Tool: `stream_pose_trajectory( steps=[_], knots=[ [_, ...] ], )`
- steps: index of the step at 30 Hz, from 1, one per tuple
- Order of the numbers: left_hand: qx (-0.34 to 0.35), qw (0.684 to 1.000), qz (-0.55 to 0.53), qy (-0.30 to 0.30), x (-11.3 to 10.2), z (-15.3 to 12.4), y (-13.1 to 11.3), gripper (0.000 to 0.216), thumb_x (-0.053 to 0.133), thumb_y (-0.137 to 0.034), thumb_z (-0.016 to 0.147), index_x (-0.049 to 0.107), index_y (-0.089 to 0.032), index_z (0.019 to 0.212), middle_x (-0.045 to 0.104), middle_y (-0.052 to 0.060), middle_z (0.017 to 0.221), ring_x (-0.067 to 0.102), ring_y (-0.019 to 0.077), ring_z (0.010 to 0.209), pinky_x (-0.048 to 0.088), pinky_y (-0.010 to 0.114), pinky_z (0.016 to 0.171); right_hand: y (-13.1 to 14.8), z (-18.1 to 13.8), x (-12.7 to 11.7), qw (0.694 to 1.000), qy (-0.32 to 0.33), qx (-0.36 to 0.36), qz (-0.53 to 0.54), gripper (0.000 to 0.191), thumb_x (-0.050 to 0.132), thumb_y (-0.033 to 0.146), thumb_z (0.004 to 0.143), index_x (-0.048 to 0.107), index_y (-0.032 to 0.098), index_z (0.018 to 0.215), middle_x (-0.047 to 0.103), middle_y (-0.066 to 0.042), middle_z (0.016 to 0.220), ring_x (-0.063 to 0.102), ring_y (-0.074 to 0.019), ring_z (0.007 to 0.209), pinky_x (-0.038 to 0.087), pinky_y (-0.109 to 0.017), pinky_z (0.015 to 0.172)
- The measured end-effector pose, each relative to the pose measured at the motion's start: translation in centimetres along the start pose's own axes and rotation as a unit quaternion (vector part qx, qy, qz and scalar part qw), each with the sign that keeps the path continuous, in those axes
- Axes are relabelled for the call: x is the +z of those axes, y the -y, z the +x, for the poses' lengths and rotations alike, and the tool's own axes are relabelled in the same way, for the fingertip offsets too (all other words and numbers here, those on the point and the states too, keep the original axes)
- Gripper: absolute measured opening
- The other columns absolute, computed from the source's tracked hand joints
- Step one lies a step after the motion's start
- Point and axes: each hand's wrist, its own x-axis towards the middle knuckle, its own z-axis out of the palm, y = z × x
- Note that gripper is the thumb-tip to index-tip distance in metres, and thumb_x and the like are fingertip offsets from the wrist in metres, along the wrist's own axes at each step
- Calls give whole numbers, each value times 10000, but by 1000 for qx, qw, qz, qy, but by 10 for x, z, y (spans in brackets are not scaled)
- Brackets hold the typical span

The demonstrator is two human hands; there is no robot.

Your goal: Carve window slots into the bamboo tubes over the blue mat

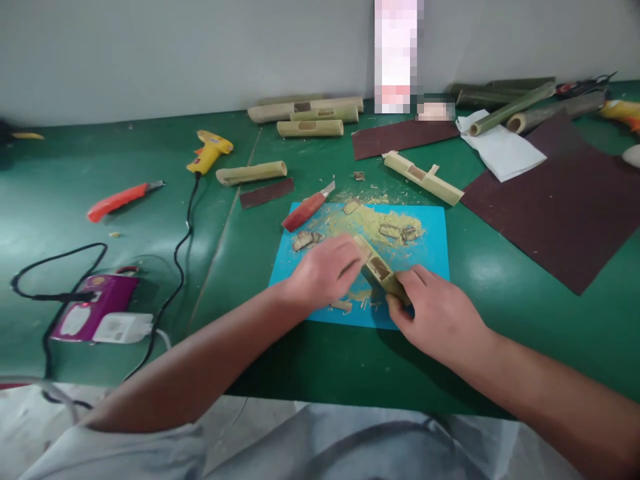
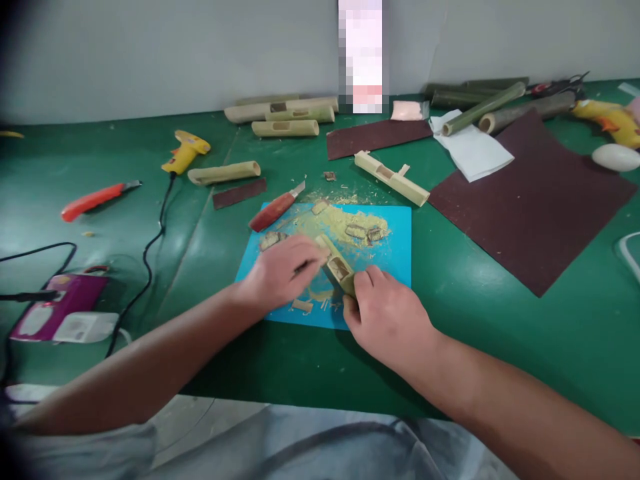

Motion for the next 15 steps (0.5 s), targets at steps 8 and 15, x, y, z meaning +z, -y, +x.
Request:
stream_pose_trajectory(
  steps=[8,15],
  knots=[
    [16,1000,0,14,-2,-2,-1,220,522,-202,1041,696,-163,913,697,54,833,643,171,793,547,310,746,1,0,-1,1000,1,-4,1,152,522,241,943,626,165,864,616,-46,778,568,-165,650,309,-300,561],
    [16,1000,-7,11,-1,-1,-2,195,530,-202,1032,695,-177,931,715,60,871,662,179,835,557,315,769,1,1,-2,1000,21,4,3,144,529,250,945,629,167,884,619,-48,796,565,-166,662,305,-300,565]
  ],
)
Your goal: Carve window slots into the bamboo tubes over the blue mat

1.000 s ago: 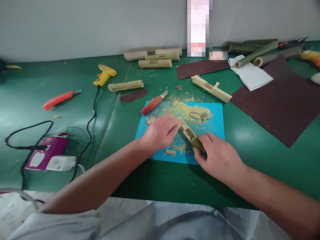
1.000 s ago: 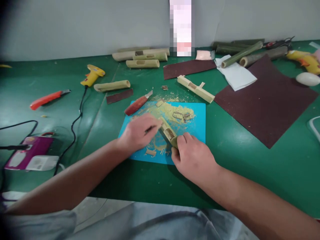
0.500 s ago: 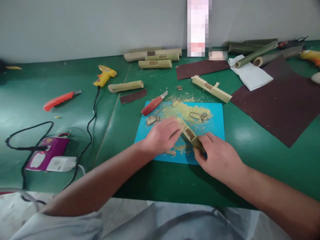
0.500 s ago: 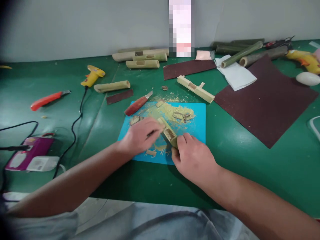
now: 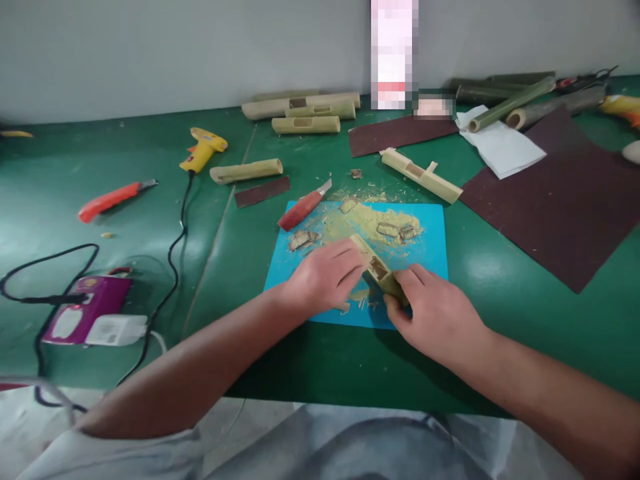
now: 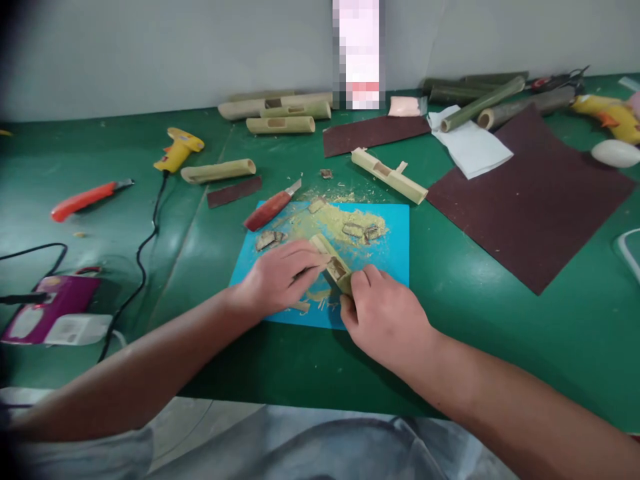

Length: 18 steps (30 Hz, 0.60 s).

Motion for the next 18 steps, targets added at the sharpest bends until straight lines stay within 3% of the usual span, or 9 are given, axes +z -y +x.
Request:
stream_pose_trajectory(
  steps=[4,7,11,14,18],
  knots=[
    [-34,999,15,-21,1,0,-2,200,528,-207,1031,683,-179,909,695,52,843,641,171,803,547,312,748,0,0,-1,1000,8,2,-3,145,520,250,944,624,172,878,612,-43,789,560,-165,667,310,-299,574],
    [-6,1000,-2,15,2,0,-2,217,508,-213,1037,681,-185,910,708,52,863,656,172,830,553,310,776,1,0,0,1000,14,6,0,152,510,257,950,620,179,878,619,-47,800,558,-168,676,306,-300,573],
    [-49,998,17,-28,1,0,0,200,527,-207,1028,679,-178,901,700,51,851,645,174,802,539,312,750,2,1,0,1000,4,4,0,150,508,248,945,621,173,880,620,-50,799,550,-165,663,303,-301,567],
    [-23,1000,8,-3,0,1,0,201,523,-211,1033,682,-179,915,707,49,858,654,175,820,545,311,762,1,1,0,1000,0,3,-1,152,501,243,941,617,179,866,617,-48,786,550,-164,657,304,-296,565],
    [-32,999,15,-18,0,0,-3,217,530,-210,1031,671,-177,870,686,45,812,637,170,780,533,305,726,1,0,-1,1000,-1,1,-2,152,510,246,941,623,175,869,623,-50,793,562,-167,659,307,-298,563]
  ],
)
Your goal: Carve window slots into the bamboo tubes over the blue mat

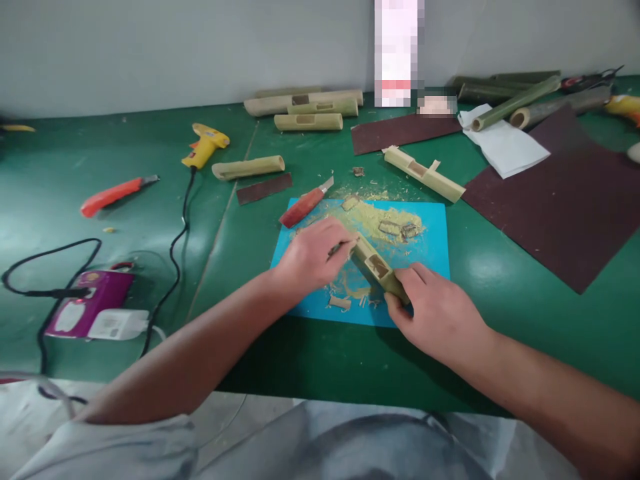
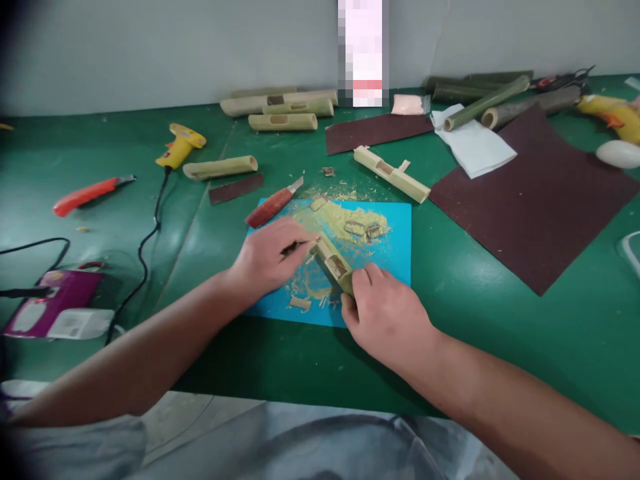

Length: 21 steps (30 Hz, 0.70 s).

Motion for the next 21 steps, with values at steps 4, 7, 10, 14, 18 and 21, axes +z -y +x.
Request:
stream_pose_trajectory(
  steps=[4,7,10,14,18,21],
  knots=[
    [25,1000,-6,14,-1,0,1,192,534,-201,1031,689,-169,922,709,59,855,653,173,809,544,311,757,0,0,-1,1000,12,4,0,155,518,251,946,628,170,873,628,-53,796,566,-167,662,307,-299,566],
    [16,1000,1,-6,-1,0,3,179,543,-193,1029,690,-164,932,698,56,834,643,171,786,533,305,728,0,0,-1,1000,14,2,3,150,517,246,942,629,170,877,627,-54,799,564,-164,664,302,-294,565],
    [38,999,-14,22,0,0,2,204,525,-200,1039,677,-169,906,712,60,862,647,173,806,539,307,740,0,0,0,1000,9,3,4,149,516,245,941,625,172,871,624,-52,795,559,-163,659,296,-294,565],
    [-5,1000,0,3,1,0,0,215,520,-199,1030,669,-177,876,693,51,833,631,170,783,531,308,729,0,-1,1,1000,14,6,5,148,517,260,942,624,175,886,621,-49,803,558,-166,665,296,-295,567],
    [27,999,-18,35,0,1,1,228,508,-202,1029,680,-178,882,700,53,838,647,172,801,540,306,744,0,0,-1,1000,16,9,1,149,513,255,944,624,176,884,620,-49,796,560,-167,666,298,-295,567],
    [-15,1000,4,-12,-1,0,6,196,538,-197,1011,691,-176,890,675,47,802,628,172,759,526,313,712,0,0,-1,1000,13,9,3,146,510,261,941,615,183,876,615,-45,793,552,-161,658,296,-291,564]
  ],
)
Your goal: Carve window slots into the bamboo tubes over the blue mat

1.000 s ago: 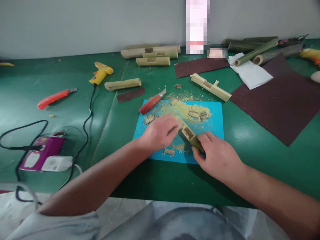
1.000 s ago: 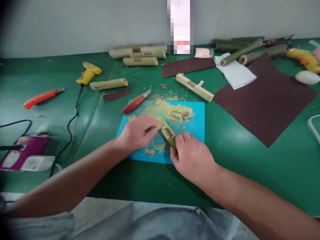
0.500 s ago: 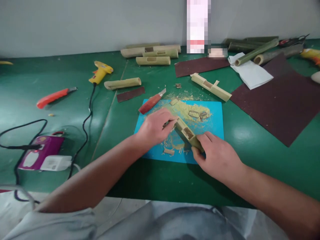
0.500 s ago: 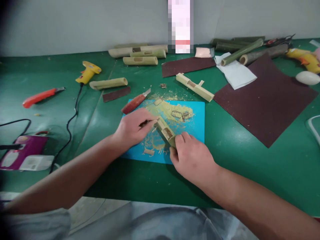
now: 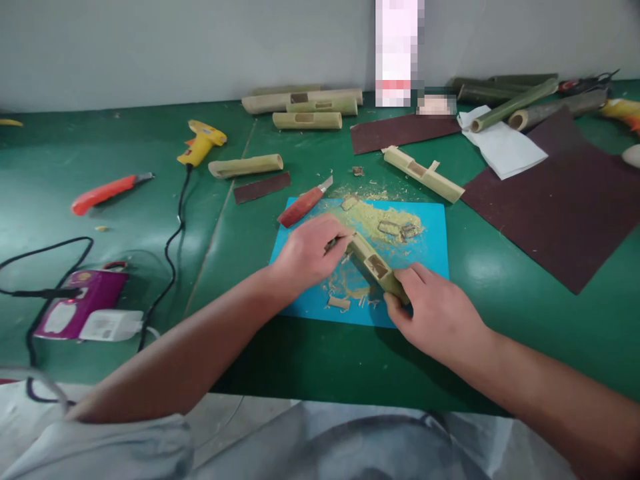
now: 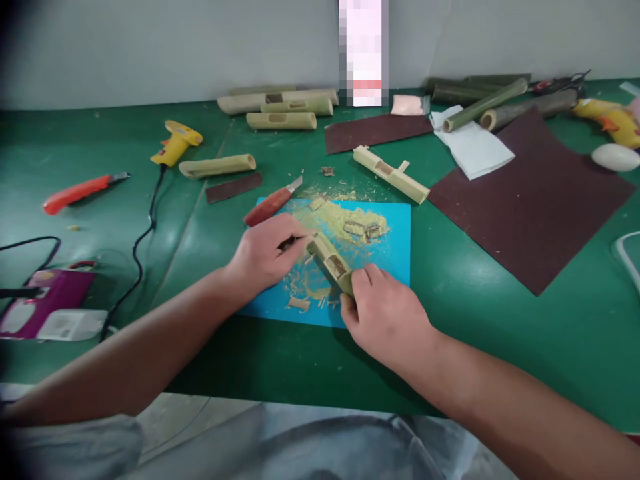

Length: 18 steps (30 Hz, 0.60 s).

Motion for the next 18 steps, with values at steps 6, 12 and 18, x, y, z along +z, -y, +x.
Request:
stream_pose_trajectory(
  steps=[6,12,18],
  knots=[
    [28,1000,-3,13,1,-4,0,182,535,-192,1030,698,-171,950,702,61,858,647,178,815,542,317,754,0,-1,1,1000,-10,-6,5,145,511,254,938,607,186,855,610,-40,776,552,-158,654,298,-286,563],
    [31,999,-24,26,0,-3,0,190,549,-210,1028,689,-174,905,701,53,830,649,175,785,544,317,740,0,0,-1,1000,4,-1,0,139,517,256,944,611,185,872,617,-43,791,557,-162,662,299,-292,568],
    [39,998,-42,36,2,-4,-4,199,530,-197,1029,686,-182,907,705,48,835,650,173,795,547,317,743,0,1,-1,1000,13,2,1,149,509,272,954,602,193,869,621,-47,800,557,-165,668,292,-292,565]
  ],
)
